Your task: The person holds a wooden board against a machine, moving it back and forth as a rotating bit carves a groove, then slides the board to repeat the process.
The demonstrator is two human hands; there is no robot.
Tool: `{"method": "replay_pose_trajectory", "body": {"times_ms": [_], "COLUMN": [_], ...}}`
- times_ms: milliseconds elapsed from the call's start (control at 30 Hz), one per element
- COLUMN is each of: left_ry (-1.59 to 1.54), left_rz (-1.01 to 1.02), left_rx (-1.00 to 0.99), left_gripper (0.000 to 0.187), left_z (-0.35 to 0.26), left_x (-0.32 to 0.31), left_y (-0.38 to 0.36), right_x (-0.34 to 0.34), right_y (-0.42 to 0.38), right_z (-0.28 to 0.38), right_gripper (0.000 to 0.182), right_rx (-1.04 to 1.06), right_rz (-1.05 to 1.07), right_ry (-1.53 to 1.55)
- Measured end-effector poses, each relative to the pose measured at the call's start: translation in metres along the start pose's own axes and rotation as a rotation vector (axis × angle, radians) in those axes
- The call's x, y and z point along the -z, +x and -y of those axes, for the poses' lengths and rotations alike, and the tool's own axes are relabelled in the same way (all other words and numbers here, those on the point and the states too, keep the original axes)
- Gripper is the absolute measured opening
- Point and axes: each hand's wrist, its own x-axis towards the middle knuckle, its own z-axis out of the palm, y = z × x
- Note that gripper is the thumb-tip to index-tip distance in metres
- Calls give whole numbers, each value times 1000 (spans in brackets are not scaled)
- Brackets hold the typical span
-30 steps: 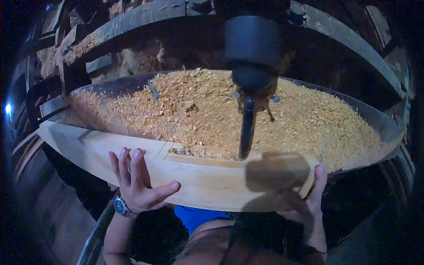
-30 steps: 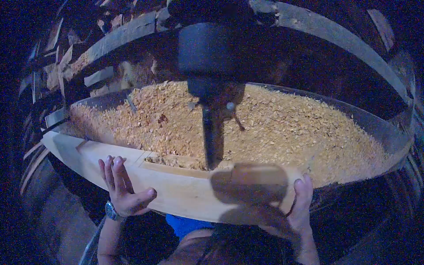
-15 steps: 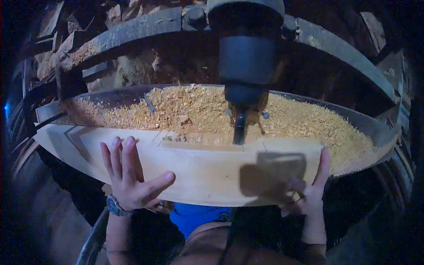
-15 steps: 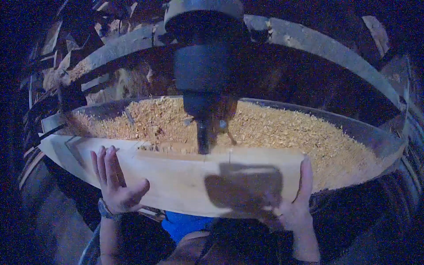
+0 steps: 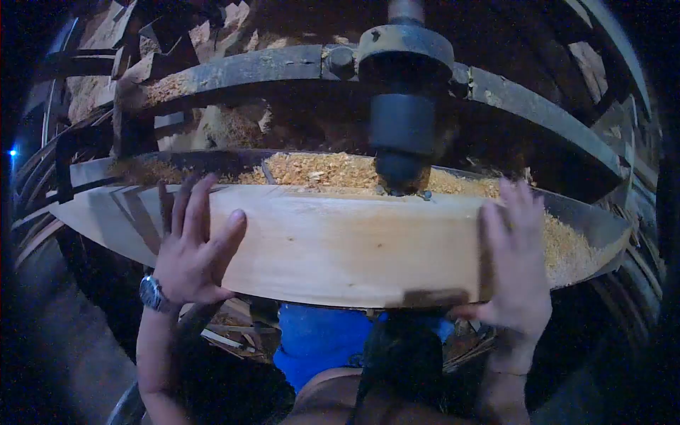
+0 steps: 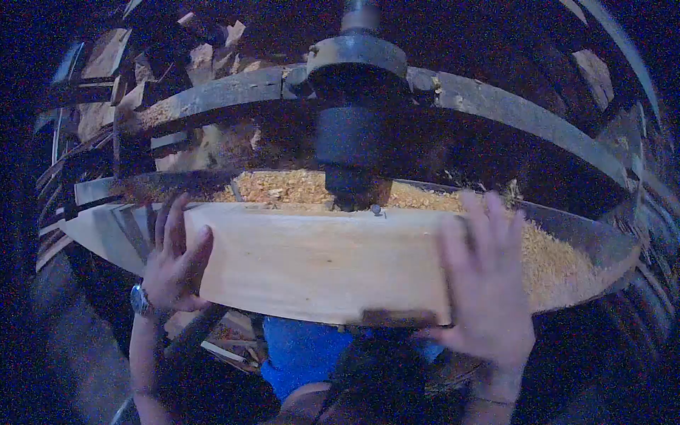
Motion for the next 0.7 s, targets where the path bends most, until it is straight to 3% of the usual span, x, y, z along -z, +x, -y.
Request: {"method": "replay_pose_trajectory", "body": {"times_ms": [33,67,167,367,467,567,700], "left_ry": [-17,-34,-66,-77,-61,-98,-140], "left_rz": [-23,-49,-145,-167,-144,-117,-164], "left_rx": [-16,-33,-62,-84,-65,-61,-100], "left_gripper": [96,95,92,86,83,79,75], "left_z": [-1,-2,-4,-29,-40,-56,-72], "left_x": [0,1,0,0,0,-1,-7], "left_y": [2,4,14,17,18,18,29], "right_x": [2,-20,-17,-15,-27,-25,-23], "right_y": [0,2,-3,-16,-30,-50,-67], "right_z": [10,7,-8,-21,-34,-36,-53], "right_gripper": [111,103,100,98,100,91,92], "right_rx": [29,128,184,217,260,202,176], "right_rz": [96,-13,-47,-45,-98,-55,-34], "right_ry": [-92,-451,-113,-84,-242,-167,-187]}}
